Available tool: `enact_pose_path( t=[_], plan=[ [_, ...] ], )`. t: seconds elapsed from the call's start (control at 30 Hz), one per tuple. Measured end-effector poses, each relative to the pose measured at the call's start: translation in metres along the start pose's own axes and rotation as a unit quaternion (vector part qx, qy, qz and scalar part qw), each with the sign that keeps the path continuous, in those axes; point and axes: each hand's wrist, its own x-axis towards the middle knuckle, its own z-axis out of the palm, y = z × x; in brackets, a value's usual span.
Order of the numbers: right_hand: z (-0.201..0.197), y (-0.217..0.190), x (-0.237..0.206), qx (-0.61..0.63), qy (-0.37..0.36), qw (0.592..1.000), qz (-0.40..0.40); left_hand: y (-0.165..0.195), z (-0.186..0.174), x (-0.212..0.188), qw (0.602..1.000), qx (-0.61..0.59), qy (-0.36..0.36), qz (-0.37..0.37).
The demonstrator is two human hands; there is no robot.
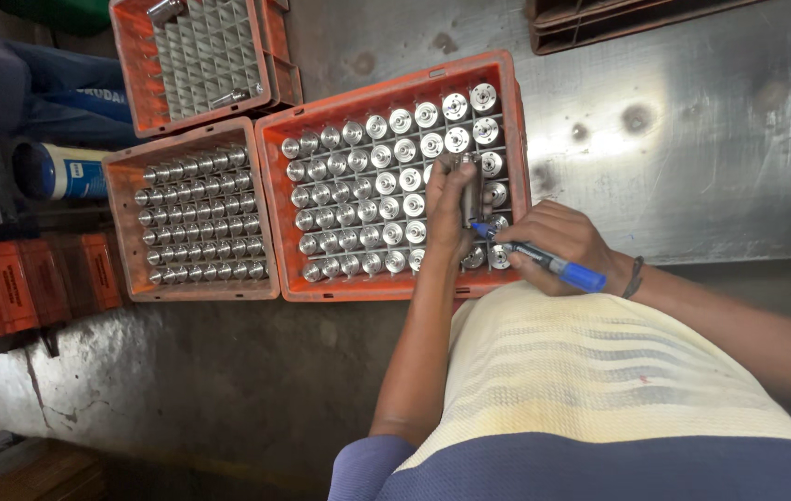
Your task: The person uses a blue marker to mark the top surface of small cylindrical metal parts arranged in orange plastic crates. They pick up each part, mark it, and place it back into the crate, working systematically across multiple crates.
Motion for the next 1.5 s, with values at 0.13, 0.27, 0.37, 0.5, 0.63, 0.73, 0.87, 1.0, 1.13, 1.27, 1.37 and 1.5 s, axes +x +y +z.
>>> enact_pose_path(
  t=[0.13, 0.27, 0.37, 0.5, 0.63, 0.73, 0.87, 1.0, 1.13, 1.27, 1.37, 1.5],
  plan=[
    [0.001, 0.002, 0.000, 0.016, 0.063, 0.998, 0.027, 0.002, -0.003, 0.003, 0.998, -0.050, -0.047, -0.012],
    [-0.001, 0.005, -0.001, 0.005, 0.066, 0.998, 0.005, 0.024, -0.006, 0.000, 0.979, 0.203, 0.013, 0.030],
    [-0.006, 0.010, -0.003, -0.009, 0.105, 0.994, 0.031, 0.045, -0.003, -0.009, 0.728, 0.660, 0.070, 0.173],
    [-0.013, 0.015, -0.006, -0.025, 0.132, 0.989, 0.056, 0.053, 0.014, -0.013, 0.728, 0.660, 0.068, 0.172],
    [-0.015, 0.013, -0.009, -0.036, 0.135, 0.987, 0.072, 0.039, 0.025, -0.005, 0.722, 0.674, 0.074, 0.139],
    [-0.013, 0.012, -0.010, -0.026, 0.136, 0.988, 0.076, 0.028, 0.024, 0.005, 0.711, 0.688, 0.061, 0.130],
    [-0.015, 0.012, -0.012, -0.023, 0.130, 0.987, 0.086, 0.031, 0.018, 0.015, 0.732, 0.661, 0.057, 0.159],
    [-0.018, 0.008, -0.010, -0.032, 0.137, 0.988, 0.067, 0.059, -0.002, 0.016, 0.755, 0.580, 0.014, 0.307],
    [-0.012, 0.002, 0.000, -0.036, 0.086, 0.996, 0.011, 0.056, -0.011, 0.018, 0.957, 0.244, 0.005, 0.155],
    [-0.006, 0.007, 0.011, -0.051, 0.063, 0.996, -0.046, 0.014, -0.003, 0.020, 0.980, 0.174, -0.069, 0.065],
    [-0.003, 0.008, 0.009, -0.051, 0.047, 0.997, -0.039, -0.006, -0.001, 0.015, 0.992, 0.115, 0.025, 0.040],
    [0.001, 0.010, -0.001, -0.014, 0.055, 0.998, 0.001, -0.007, -0.002, 0.009, 0.999, 0.035, 0.036, 0.008]
  ],
)
